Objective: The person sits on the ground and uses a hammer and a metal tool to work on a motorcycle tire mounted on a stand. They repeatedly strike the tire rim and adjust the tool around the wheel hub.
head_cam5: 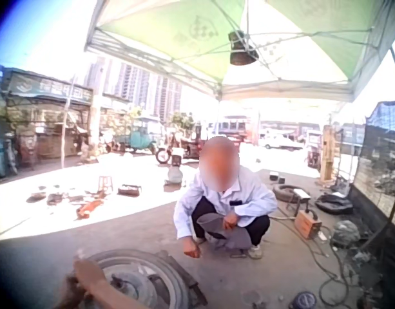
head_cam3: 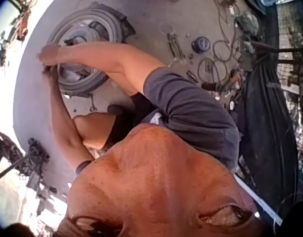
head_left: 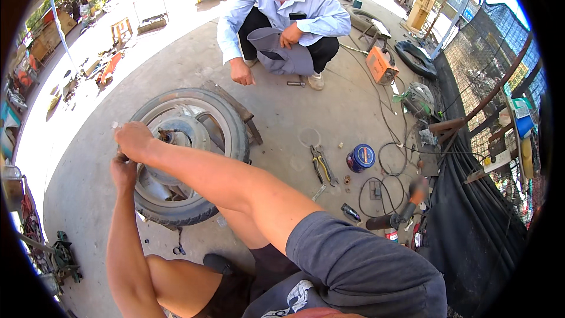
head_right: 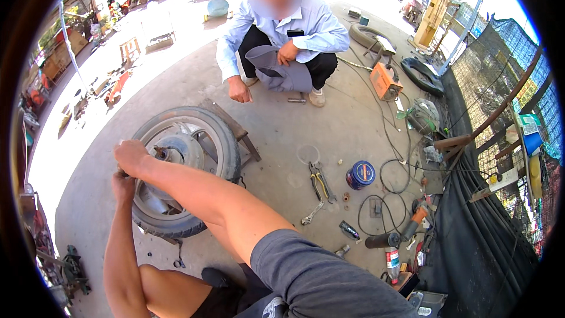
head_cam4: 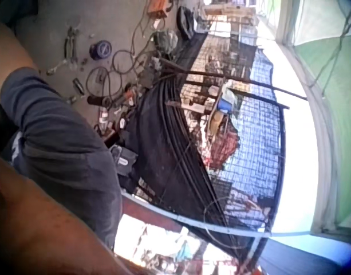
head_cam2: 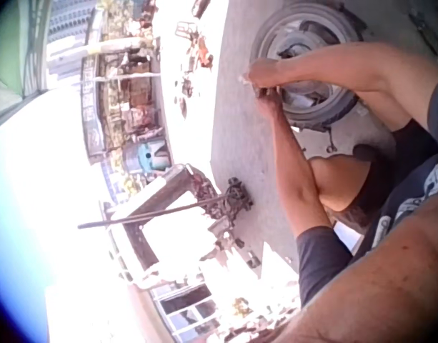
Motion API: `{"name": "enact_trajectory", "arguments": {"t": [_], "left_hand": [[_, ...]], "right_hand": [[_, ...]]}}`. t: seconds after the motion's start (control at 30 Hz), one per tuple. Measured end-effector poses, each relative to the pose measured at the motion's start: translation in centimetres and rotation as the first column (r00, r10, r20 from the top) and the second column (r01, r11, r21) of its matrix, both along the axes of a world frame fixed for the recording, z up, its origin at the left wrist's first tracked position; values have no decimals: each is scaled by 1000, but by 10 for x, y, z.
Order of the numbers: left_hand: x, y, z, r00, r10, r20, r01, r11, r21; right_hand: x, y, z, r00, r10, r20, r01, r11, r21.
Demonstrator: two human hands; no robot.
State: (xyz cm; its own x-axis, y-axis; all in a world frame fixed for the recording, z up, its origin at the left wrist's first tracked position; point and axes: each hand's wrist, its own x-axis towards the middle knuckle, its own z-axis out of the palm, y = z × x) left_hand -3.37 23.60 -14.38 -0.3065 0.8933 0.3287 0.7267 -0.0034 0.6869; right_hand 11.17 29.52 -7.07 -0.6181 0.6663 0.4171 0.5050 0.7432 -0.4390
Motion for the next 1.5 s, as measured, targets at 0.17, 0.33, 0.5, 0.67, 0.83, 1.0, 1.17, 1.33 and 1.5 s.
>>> {"name": "enact_trajectory", "arguments": {"t": [0.17,0.33,0.5,0.67,0.83,1.0,1.17,1.33,1.5], "left_hand": [[0,0,0,992,-22,120,23,1000,-3],[8,-7,7,997,-11,80,14,999,-41],[8,-13,16,995,24,-93,-30,997,-65],[-5,-22,19,939,142,-312,-183,978,-105],[-2,-14,19,910,169,-378,-253,949,-185],[0,-13,37,911,192,-364,-301,914,-272],[-19,-20,35,900,163,-404,-304,900,-314],[-25,-28,35,904,168,-393,-301,902,-309],[-43,-39,29,889,153,-433,-284,924,-257]], "right_hand": [[-3,-7,1,999,26,23,-26,999,19],[3,-6,8,998,52,24,-52,998,18],[-1,-1,3,999,40,20,-40,998,40],[-12,2,0,999,22,-26,-19,992,123],[5,5,10,1000,-14,0,14,1000,22],[4,18,19,994,110,-16,-109,993,46],[-8,14,17,996,89,-26,-88,996,35],[-17,4,27,997,70,19,-71,996,48],[-31,-7,30,995,90,49,-94,992,86]]}}
